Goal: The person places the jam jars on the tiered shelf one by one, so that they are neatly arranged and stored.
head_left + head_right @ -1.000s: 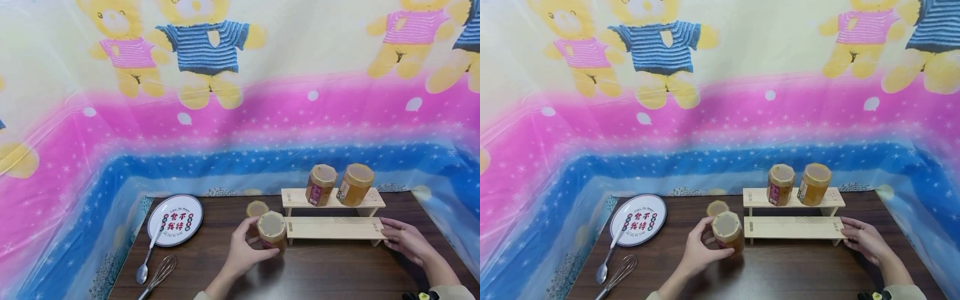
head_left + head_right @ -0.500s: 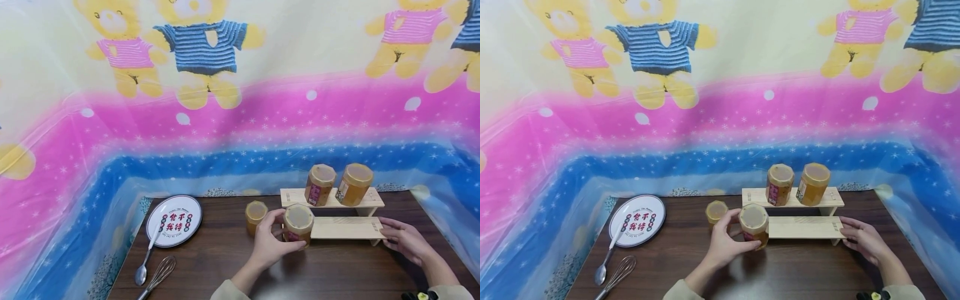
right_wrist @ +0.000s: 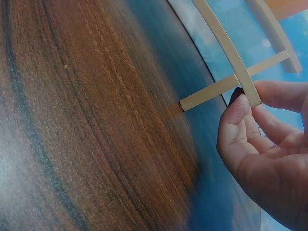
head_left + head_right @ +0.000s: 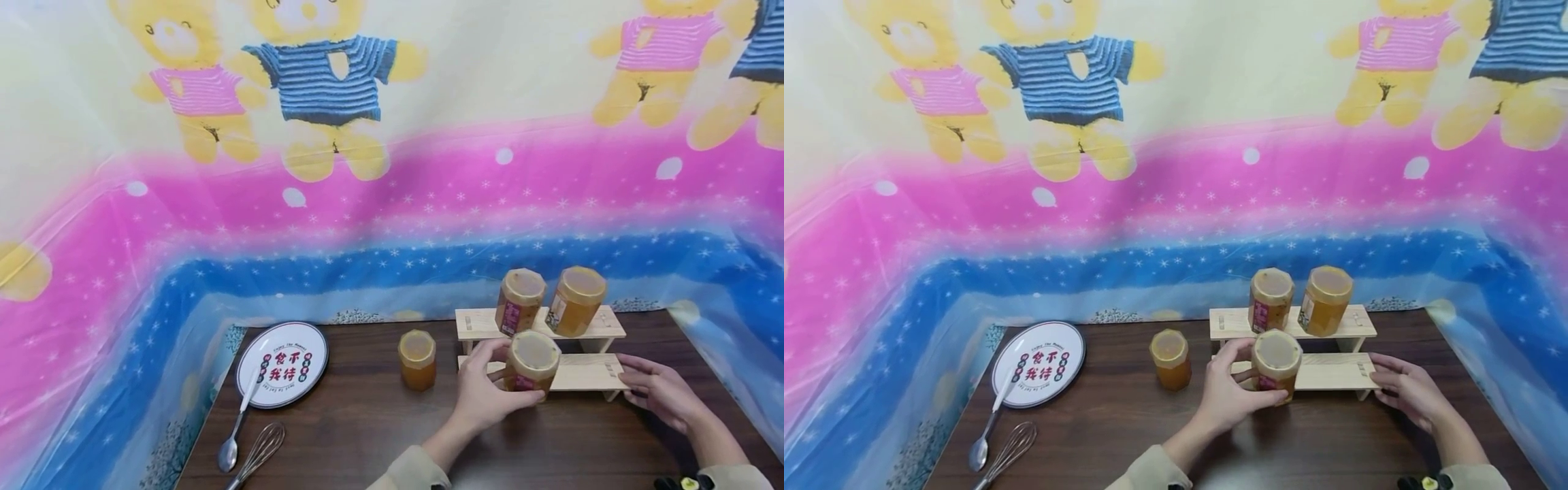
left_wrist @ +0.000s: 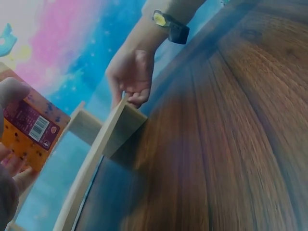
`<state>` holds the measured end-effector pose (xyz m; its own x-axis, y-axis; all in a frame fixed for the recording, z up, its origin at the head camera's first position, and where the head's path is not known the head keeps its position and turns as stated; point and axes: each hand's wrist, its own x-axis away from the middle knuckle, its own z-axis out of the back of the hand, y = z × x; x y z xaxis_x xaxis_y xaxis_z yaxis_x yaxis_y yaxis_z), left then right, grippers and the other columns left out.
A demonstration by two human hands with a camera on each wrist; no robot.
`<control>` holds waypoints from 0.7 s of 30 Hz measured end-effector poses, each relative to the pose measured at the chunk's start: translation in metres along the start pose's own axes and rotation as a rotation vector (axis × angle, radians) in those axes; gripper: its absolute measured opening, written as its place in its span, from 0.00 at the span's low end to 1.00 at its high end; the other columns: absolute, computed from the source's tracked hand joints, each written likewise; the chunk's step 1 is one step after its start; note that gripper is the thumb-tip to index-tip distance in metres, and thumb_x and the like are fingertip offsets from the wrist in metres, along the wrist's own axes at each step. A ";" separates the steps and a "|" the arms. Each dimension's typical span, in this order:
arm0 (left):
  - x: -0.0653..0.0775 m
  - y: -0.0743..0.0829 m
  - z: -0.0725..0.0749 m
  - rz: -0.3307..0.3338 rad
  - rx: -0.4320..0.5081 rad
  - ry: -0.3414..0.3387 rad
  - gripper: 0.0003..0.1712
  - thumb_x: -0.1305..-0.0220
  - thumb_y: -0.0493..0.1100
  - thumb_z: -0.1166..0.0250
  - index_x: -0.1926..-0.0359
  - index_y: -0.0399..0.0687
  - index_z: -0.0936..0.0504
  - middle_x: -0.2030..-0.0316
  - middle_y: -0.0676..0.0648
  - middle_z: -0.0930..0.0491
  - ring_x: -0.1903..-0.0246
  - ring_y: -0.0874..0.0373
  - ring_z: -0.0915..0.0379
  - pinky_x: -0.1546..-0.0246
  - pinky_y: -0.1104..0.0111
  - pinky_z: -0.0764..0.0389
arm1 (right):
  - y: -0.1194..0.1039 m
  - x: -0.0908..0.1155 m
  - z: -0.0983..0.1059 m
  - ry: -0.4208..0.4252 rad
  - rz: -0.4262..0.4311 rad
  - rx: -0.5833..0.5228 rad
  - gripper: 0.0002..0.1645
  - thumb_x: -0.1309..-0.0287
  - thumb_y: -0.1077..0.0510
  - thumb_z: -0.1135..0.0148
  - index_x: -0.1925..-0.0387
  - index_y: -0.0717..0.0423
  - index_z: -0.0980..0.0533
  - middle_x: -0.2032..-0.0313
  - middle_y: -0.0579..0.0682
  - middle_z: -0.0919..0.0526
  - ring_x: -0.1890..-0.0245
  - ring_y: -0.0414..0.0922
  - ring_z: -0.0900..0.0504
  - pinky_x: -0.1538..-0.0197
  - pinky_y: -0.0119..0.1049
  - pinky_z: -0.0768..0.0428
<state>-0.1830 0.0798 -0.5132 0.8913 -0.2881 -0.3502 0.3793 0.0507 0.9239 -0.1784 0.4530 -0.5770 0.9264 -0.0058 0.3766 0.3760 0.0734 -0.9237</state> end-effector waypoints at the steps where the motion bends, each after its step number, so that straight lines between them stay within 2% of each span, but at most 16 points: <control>1: -0.001 0.000 -0.004 -0.005 -0.005 -0.003 0.42 0.56 0.48 0.12 0.40 0.68 0.22 0.50 0.62 0.22 0.48 0.65 0.25 0.51 0.71 0.17 | 0.000 0.000 0.000 -0.001 0.003 -0.001 0.50 0.27 0.56 0.36 0.20 0.69 0.56 0.52 0.41 0.20 0.54 0.41 0.17 0.52 0.43 0.15; 5: -0.006 0.000 -0.021 -0.019 -0.046 -0.001 0.41 0.56 0.49 0.12 0.40 0.69 0.22 0.50 0.63 0.23 0.48 0.65 0.24 0.47 0.71 0.20 | 0.001 0.000 -0.001 -0.007 0.012 -0.008 0.50 0.27 0.56 0.37 0.20 0.70 0.55 0.52 0.42 0.20 0.54 0.41 0.17 0.52 0.43 0.15; 11: -0.013 0.000 -0.045 -0.003 -0.017 -0.005 0.43 0.56 0.45 0.12 0.39 0.68 0.22 0.49 0.63 0.24 0.46 0.60 0.24 0.51 0.75 0.19 | 0.001 0.001 0.000 -0.007 0.015 -0.010 0.48 0.27 0.57 0.37 0.21 0.69 0.54 0.53 0.42 0.19 0.54 0.41 0.17 0.53 0.42 0.15; 16: -0.020 -0.004 -0.063 -0.007 -0.045 -0.016 0.43 0.56 0.47 0.12 0.39 0.68 0.22 0.50 0.64 0.24 0.47 0.63 0.24 0.53 0.78 0.20 | 0.001 0.001 0.000 -0.010 0.025 -0.015 0.45 0.26 0.57 0.38 0.21 0.68 0.51 0.53 0.41 0.19 0.55 0.41 0.17 0.53 0.42 0.15; 21: -0.028 -0.010 -0.080 -0.012 -0.121 0.000 0.42 0.56 0.50 0.12 0.39 0.66 0.23 0.49 0.66 0.24 0.47 0.68 0.25 0.55 0.81 0.22 | 0.002 0.002 0.000 -0.013 0.035 -0.044 0.38 0.27 0.57 0.37 0.24 0.62 0.42 0.54 0.38 0.17 0.55 0.41 0.17 0.54 0.42 0.15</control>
<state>-0.1916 0.1636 -0.5249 0.8866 -0.2890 -0.3613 0.4172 0.1621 0.8942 -0.1764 0.4531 -0.5778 0.9388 0.0086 0.3442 0.3438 0.0296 -0.9386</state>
